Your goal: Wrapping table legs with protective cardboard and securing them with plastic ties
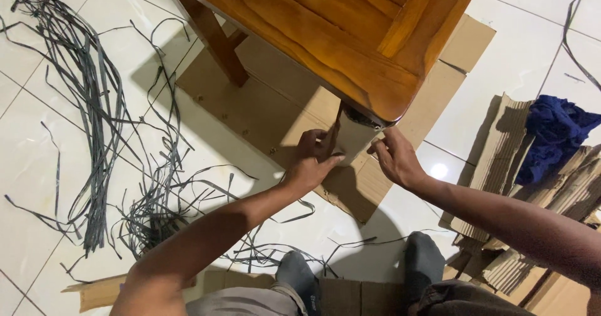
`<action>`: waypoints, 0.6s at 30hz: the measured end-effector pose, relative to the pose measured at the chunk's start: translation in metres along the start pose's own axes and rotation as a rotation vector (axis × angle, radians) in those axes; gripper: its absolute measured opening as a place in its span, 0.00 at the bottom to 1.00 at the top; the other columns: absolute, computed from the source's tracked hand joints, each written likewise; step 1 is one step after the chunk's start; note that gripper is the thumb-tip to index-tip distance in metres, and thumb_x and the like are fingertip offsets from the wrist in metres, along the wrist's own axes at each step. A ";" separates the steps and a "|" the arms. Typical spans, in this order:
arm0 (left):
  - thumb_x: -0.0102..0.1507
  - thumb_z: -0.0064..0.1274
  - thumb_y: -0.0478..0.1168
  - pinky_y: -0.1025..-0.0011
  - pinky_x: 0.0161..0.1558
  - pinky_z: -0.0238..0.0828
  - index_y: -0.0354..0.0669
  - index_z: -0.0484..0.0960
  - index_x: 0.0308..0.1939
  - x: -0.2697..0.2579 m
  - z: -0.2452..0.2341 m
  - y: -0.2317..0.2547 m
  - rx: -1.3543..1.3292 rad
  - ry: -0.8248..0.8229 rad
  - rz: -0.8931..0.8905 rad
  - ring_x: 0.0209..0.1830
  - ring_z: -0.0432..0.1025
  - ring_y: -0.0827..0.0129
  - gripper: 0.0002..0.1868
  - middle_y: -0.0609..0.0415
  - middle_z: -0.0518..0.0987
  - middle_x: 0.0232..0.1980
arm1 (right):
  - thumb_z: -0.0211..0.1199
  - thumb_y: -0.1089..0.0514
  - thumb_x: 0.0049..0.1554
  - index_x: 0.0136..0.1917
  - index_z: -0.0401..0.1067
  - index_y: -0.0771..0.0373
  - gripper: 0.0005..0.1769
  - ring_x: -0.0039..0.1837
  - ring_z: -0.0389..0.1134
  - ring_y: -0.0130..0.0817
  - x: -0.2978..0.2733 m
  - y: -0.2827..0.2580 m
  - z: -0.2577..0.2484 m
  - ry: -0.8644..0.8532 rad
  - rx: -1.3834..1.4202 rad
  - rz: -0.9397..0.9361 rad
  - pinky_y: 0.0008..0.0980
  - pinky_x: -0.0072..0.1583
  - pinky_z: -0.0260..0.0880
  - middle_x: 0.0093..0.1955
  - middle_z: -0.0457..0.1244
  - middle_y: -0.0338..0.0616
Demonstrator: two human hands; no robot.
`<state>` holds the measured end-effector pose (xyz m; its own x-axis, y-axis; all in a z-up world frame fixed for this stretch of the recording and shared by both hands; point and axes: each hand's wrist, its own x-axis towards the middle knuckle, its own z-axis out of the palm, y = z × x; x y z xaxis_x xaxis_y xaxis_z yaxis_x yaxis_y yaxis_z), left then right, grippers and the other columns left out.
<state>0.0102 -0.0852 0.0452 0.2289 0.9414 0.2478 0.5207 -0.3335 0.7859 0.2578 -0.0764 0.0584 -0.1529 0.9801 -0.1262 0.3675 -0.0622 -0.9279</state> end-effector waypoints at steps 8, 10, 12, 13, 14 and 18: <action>0.61 0.67 0.44 0.55 0.39 0.83 0.36 0.72 0.58 -0.003 -0.003 0.006 -0.151 -0.036 -0.145 0.48 0.78 0.41 0.28 0.41 0.72 0.49 | 0.52 0.56 0.65 0.67 0.66 0.65 0.19 0.47 0.74 0.51 -0.011 -0.011 0.000 -0.026 -0.054 0.078 0.45 0.48 0.76 0.53 0.65 0.62; 0.62 0.66 0.45 0.55 0.41 0.83 0.37 0.72 0.58 -0.004 -0.002 0.002 -0.145 -0.031 -0.149 0.50 0.77 0.42 0.27 0.42 0.72 0.50 | 0.51 0.55 0.65 0.67 0.66 0.64 0.20 0.50 0.75 0.51 -0.015 -0.008 0.001 -0.043 -0.052 0.110 0.46 0.49 0.77 0.57 0.65 0.63; 0.61 0.68 0.44 0.55 0.41 0.83 0.39 0.72 0.58 -0.006 0.001 -0.006 -0.113 -0.044 -0.154 0.49 0.78 0.43 0.27 0.44 0.72 0.50 | 0.53 0.55 0.64 0.66 0.68 0.62 0.18 0.51 0.76 0.51 -0.022 -0.008 0.005 -0.080 -0.146 0.181 0.52 0.51 0.74 0.56 0.67 0.61; 0.61 0.68 0.44 0.55 0.41 0.83 0.39 0.72 0.58 -0.009 0.001 -0.012 -0.114 -0.038 -0.166 0.49 0.78 0.43 0.27 0.44 0.72 0.50 | 0.53 0.55 0.64 0.66 0.68 0.62 0.18 0.51 0.76 0.51 -0.025 0.004 0.008 -0.093 -0.149 0.184 0.52 0.51 0.74 0.56 0.67 0.61; 0.59 0.67 0.45 0.57 0.41 0.83 0.42 0.73 0.56 -0.011 0.001 -0.017 -0.076 -0.047 -0.180 0.49 0.78 0.48 0.26 0.47 0.73 0.50 | 0.54 0.54 0.63 0.62 0.71 0.62 0.16 0.49 0.77 0.49 -0.027 0.016 0.010 -0.176 -0.220 0.207 0.51 0.51 0.75 0.52 0.70 0.57; 0.60 0.60 0.43 0.55 0.43 0.79 0.44 0.77 0.51 -0.018 0.001 -0.060 0.108 -0.255 -0.351 0.48 0.80 0.47 0.17 0.44 0.78 0.45 | 0.56 0.57 0.59 0.50 0.77 0.59 0.11 0.47 0.79 0.43 -0.030 0.057 0.017 -0.567 -0.392 0.216 0.45 0.54 0.76 0.43 0.75 0.49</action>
<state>-0.0246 -0.0826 -0.0065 0.2112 0.9605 -0.1813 0.6830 -0.0124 0.7303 0.2672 -0.1124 0.0034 -0.4534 0.6984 -0.5538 0.7291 -0.0668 -0.6811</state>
